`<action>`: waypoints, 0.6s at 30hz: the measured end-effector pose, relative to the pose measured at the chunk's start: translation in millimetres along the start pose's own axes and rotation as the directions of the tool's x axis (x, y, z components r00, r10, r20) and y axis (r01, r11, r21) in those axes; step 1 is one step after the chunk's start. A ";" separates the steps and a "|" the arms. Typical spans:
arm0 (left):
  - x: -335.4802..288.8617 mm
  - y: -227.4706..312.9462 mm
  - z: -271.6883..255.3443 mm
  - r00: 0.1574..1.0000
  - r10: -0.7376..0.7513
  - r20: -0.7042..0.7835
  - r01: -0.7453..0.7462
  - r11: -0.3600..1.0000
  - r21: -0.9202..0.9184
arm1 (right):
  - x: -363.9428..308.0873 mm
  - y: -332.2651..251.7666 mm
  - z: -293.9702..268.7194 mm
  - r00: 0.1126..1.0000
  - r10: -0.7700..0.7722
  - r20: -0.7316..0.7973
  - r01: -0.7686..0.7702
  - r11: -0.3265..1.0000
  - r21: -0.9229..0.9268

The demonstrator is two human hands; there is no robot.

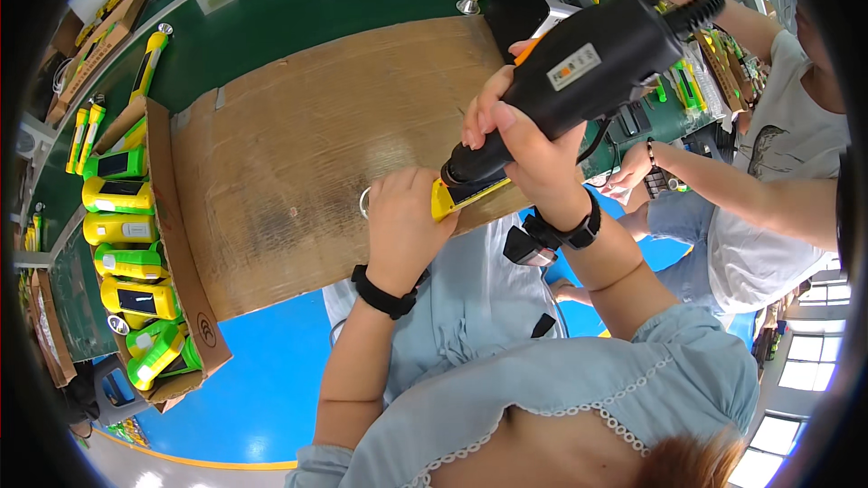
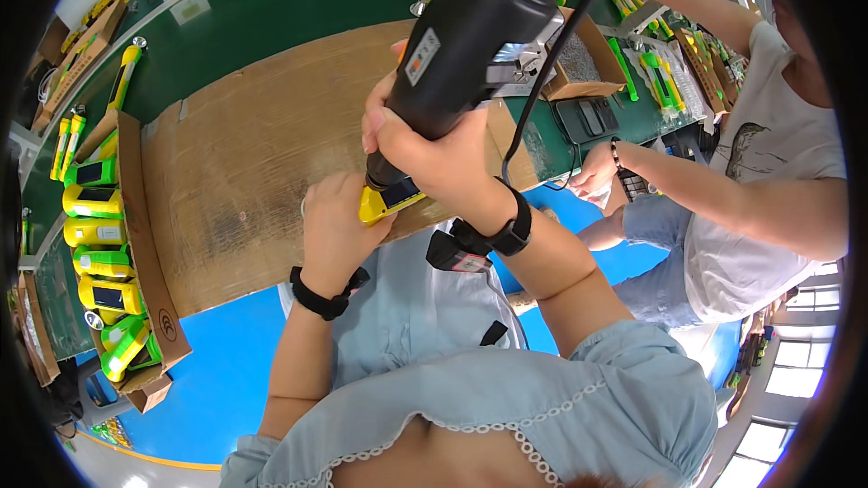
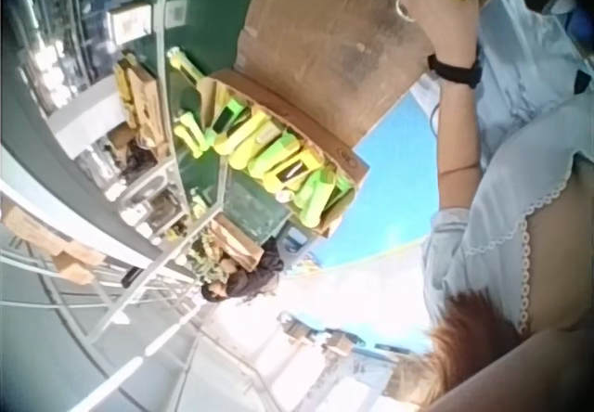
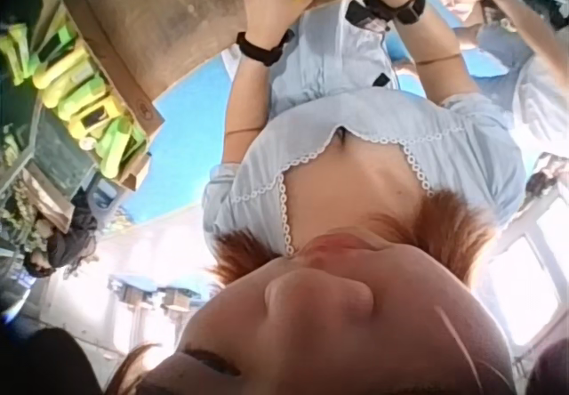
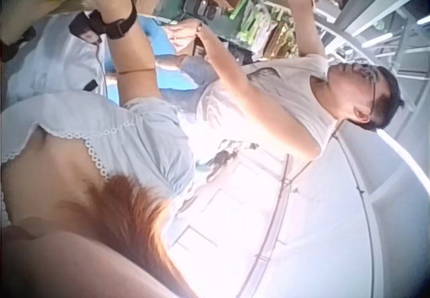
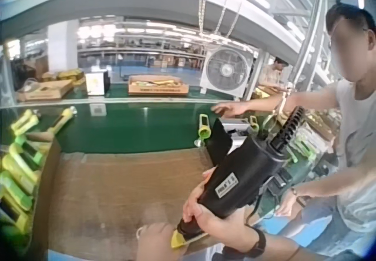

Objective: The worker uses a power screwdriver to assemble components of yellow and green hand-held flashlights.

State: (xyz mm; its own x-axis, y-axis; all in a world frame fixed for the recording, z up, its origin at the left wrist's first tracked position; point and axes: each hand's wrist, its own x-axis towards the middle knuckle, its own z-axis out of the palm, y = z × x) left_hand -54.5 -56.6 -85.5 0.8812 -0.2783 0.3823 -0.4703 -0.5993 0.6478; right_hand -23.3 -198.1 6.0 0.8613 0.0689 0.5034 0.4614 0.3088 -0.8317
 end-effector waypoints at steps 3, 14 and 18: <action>0.2 0.8 0.8 1.000 0.010 0.018 -0.010 0.999 0.039 | 6.7 8.0 2.3 0.996 0.061 0.060 -0.061 0.998 0.009; 0.5 5.5 2.4 0.999 -0.006 -0.033 0.008 0.998 0.069 | 8.7 5.0 7.1 0.983 0.120 0.137 -0.092 0.976 -0.196; 1.3 8.3 0.8 1.000 -0.003 -0.016 0.004 0.997 0.078 | -3.9 2.2 -2.1 0.991 0.093 0.099 -0.085 0.993 -0.080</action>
State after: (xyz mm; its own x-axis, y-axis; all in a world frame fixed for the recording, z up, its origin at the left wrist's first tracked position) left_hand -57.2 -62.5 -80.2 0.8815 -0.2648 0.3909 -0.4617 -0.6570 0.5960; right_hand -25.1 -199.7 1.8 0.8752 0.1904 0.4447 0.4020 0.2252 -0.8875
